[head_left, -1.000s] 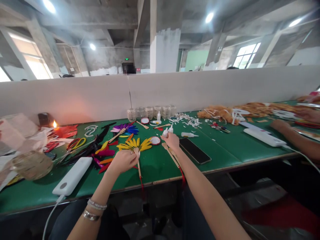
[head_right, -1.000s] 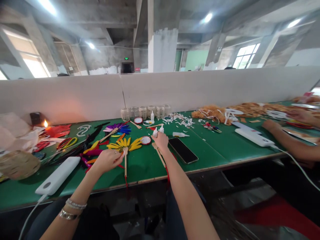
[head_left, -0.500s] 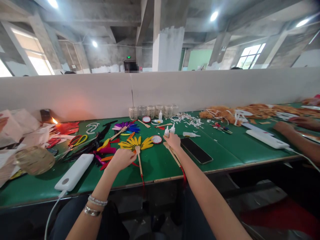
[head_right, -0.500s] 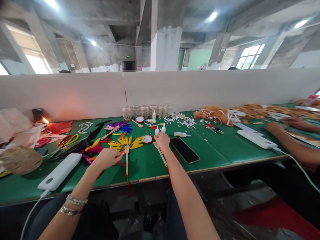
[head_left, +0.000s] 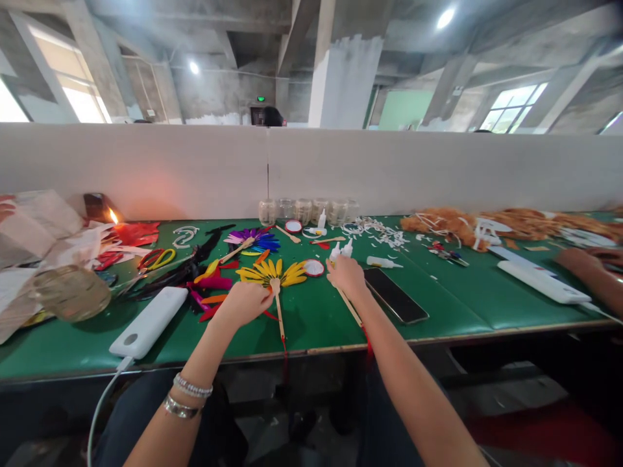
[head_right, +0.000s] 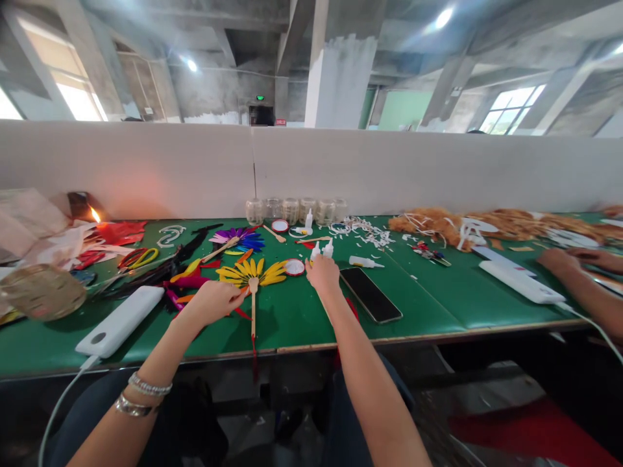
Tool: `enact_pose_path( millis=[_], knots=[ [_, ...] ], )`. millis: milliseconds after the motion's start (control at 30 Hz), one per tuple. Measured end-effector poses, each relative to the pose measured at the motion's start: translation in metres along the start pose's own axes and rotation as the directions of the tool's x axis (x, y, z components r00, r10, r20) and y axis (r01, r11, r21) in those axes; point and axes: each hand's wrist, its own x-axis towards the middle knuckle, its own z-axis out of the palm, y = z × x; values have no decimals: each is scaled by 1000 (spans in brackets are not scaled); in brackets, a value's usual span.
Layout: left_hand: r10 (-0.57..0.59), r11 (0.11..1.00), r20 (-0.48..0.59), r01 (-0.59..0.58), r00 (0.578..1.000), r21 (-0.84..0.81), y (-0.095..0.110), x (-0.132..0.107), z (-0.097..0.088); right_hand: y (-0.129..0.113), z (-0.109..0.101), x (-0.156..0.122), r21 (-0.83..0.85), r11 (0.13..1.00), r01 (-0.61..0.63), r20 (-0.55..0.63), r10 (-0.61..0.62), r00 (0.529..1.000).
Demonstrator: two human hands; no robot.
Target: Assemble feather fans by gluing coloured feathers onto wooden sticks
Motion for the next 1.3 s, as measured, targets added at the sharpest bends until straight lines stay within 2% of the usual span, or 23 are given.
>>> enact_pose_path(
  millis=[100,233,600,800,1000,1300],
  knots=[
    [17,1000,-24,-17,1000,-7,0,0,1,-16,7,7,-78,976,201,63,-197,978],
    [1,1000,-32,-2,999,-17,-2,0,-1,-27,19,22,-106,947,302,147,-286,947],
    [25,999,-31,-26,999,-20,-1,-1,-5,-31,25,33,-188,899,396,267,-341,901],
    [18,999,-39,-20,999,-33,-2,-1,-6,-37,22,34,-218,891,399,288,-331,898],
    [44,999,-31,-45,999,-30,-3,-1,-5,-39,17,35,-219,866,450,330,-369,869],
    [50,999,-27,-50,998,-12,-2,-1,-5,-37,18,36,-263,834,485,358,-383,852]
  ],
)
